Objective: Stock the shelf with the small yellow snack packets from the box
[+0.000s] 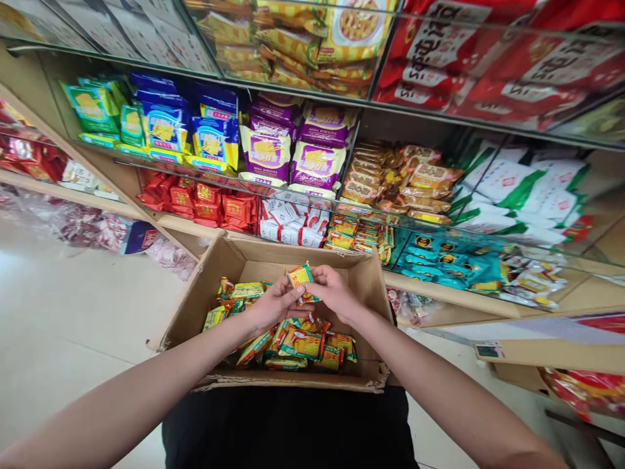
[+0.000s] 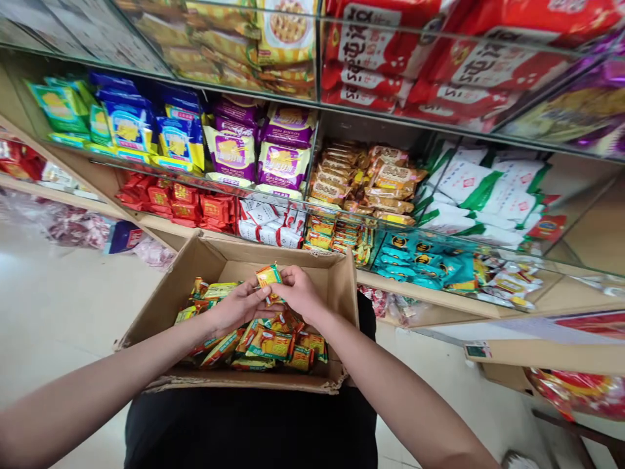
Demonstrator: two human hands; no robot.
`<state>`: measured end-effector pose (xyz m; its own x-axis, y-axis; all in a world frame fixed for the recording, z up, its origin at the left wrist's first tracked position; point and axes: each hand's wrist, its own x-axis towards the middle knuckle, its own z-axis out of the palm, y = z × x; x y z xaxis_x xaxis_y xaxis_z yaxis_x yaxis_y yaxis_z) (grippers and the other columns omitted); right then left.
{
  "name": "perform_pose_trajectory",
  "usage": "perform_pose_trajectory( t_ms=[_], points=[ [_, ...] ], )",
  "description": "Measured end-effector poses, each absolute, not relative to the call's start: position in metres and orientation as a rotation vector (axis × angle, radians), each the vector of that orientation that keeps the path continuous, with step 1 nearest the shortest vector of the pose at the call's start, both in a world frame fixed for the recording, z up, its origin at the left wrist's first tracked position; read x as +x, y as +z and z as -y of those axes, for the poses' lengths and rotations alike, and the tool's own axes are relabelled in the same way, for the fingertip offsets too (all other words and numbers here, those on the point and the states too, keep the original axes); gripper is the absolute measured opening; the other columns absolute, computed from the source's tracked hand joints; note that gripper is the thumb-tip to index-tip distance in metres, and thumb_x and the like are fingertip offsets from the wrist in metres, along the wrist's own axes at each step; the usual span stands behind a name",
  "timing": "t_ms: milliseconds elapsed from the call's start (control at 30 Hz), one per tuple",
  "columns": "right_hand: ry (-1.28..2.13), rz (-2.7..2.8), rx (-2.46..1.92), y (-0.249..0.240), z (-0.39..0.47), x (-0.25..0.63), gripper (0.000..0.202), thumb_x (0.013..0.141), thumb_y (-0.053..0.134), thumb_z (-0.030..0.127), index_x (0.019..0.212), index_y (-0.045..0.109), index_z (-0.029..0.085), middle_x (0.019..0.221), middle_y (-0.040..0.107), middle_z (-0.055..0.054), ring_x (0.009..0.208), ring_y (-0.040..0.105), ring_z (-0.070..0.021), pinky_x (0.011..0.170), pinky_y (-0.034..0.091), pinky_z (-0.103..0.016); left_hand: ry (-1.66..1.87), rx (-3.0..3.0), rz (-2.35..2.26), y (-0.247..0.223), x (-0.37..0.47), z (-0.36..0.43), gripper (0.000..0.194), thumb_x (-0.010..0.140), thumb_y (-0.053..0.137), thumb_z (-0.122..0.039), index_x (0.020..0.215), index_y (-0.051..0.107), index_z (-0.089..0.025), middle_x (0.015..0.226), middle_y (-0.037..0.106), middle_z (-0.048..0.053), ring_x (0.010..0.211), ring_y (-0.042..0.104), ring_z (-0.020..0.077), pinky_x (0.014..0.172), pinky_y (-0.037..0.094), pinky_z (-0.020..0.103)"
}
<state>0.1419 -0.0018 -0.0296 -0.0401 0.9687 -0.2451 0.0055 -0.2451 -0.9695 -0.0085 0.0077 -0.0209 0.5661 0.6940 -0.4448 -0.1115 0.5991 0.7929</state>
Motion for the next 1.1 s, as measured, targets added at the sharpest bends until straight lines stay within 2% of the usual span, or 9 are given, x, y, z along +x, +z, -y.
perform_pose_trajectory(
  t_ms=[100, 167, 200, 267, 333, 533, 733, 933, 1100],
  points=[
    [1.163, 1.316, -1.38, -0.033, 0.0, 0.148, 0.04, 0.065, 0.063, 0.028, 0.101, 0.048, 0.019, 0.098, 0.059, -0.005, 0.09, 0.055, -0.0159, 0.072, 0.044, -0.028, 0.513, 0.994, -0.871, -0.027, -0.01, -0.01, 0.041, 0.069, 0.064, -0.037, 0.102, 0.047, -0.019, 0.084, 0.063, 0.002, 0.066, 0.061, 0.0126, 0.057, 0.046, 0.022],
    [1.11, 1.475, -1.332, -0.032, 0.0, 0.153, 0.05, 0.067, 0.063, 0.027, 0.113, 0.045, 0.02, 0.103, 0.058, -0.005, 0.091, 0.054, -0.0155, 0.073, 0.044, -0.028, 0.522, 1.175, -0.871, -0.033, -0.013, -0.012, 0.038, 0.066, 0.066, -0.038, 0.094, 0.053, -0.016, 0.078, 0.062, 0.0, 0.067, 0.059, 0.0123, 0.06, 0.045, 0.023],
    [1.117, 1.565, -1.32, -0.031, 0.0, 0.156, 0.046, 0.068, 0.061, 0.026, 0.112, 0.048, 0.02, 0.1, 0.06, -0.004, 0.088, 0.055, -0.0152, 0.073, 0.043, -0.028, 0.523, 1.252, -0.87, -0.035, -0.014, -0.013, 0.036, 0.064, 0.067, -0.038, 0.089, 0.055, -0.015, 0.076, 0.062, 0.0, 0.069, 0.058, 0.0125, 0.063, 0.045, 0.024],
    [1.115, 1.723, -1.34, -0.028, 0.0, 0.16, 0.028, 0.072, 0.059, 0.026, 0.098, 0.058, 0.019, 0.089, 0.063, -0.003, 0.079, 0.057, -0.015, 0.072, 0.043, -0.029, 0.517, 1.331, -0.889, -0.039, -0.017, -0.014, 0.034, 0.061, 0.068, -0.038, 0.082, 0.058, -0.014, 0.075, 0.062, 0.0, 0.071, 0.056, 0.0124, 0.068, 0.045, 0.025],
    [1.081, 1.757, -1.382, -0.025, 0.001, 0.164, 0.017, 0.073, 0.057, 0.027, 0.087, 0.063, 0.018, 0.084, 0.065, -0.003, 0.074, 0.057, -0.0151, 0.068, 0.043, -0.028, 0.522, 1.316, -0.958, -0.04, -0.018, -0.015, 0.036, 0.059, 0.069, -0.039, 0.082, 0.059, -0.014, 0.074, 0.063, 0.0, 0.068, 0.055, 0.0116, 0.066, 0.044, 0.024],
    [1.163, 1.59, -1.331, -0.024, 0.002, 0.17, 0.022, 0.073, 0.058, 0.032, 0.086, 0.065, 0.015, 0.08, 0.066, -0.004, 0.07, 0.058, -0.014, 0.062, 0.044, -0.025, 0.617, 1.259, -0.989, -0.035, -0.017, -0.016, 0.043, 0.059, 0.07, -0.042, 0.09, 0.056, -0.015, 0.077, 0.063, 0.0, 0.068, 0.056, 0.0109, 0.066, 0.045, 0.024],
    [1.075, 1.698, -1.361, -0.019, 0.006, 0.172, 0.022, 0.073, 0.058, 0.031, 0.087, 0.065, 0.015, 0.081, 0.066, -0.005, 0.071, 0.059, -0.0144, 0.062, 0.045, -0.025, 0.532, 1.258, -0.991, -0.032, -0.013, -0.009, 0.041, 0.057, 0.07, -0.043, 0.083, 0.057, -0.014, 0.073, 0.062, -0.001, 0.065, 0.056, 0.011, 0.064, 0.045, 0.024],
    [0.662, 1.514, -1.446, 0.01, 0.03, 0.219, 0.022, 0.078, 0.052, 0.033, 0.092, 0.062, 0.02, 0.087, 0.063, -0.004, 0.072, 0.058, -0.0139, 0.064, 0.046, -0.027, 0.429, 1.391, -1.015, -0.038, -0.014, -0.006, 0.038, 0.061, 0.066, -0.044, 0.085, 0.057, -0.015, 0.076, 0.062, 0.0, 0.069, 0.056, 0.0122, 0.067, 0.045, 0.025],
    [0.328, 1.127, -1.768, -0.03, 0.056, 0.298, 0.028, 0.074, 0.052, 0.04, 0.086, 0.061, 0.016, 0.084, 0.061, -0.008, 0.069, 0.056, -0.0173, 0.065, 0.046, -0.031, 0.421, 1.454, -1.007, -0.044, -0.013, -0.01, 0.04, 0.065, 0.061, -0.046, 0.09, 0.054, -0.016, 0.082, 0.062, 0.002, 0.075, 0.057, 0.0143, 0.07, 0.045, 0.026]
  ],
)
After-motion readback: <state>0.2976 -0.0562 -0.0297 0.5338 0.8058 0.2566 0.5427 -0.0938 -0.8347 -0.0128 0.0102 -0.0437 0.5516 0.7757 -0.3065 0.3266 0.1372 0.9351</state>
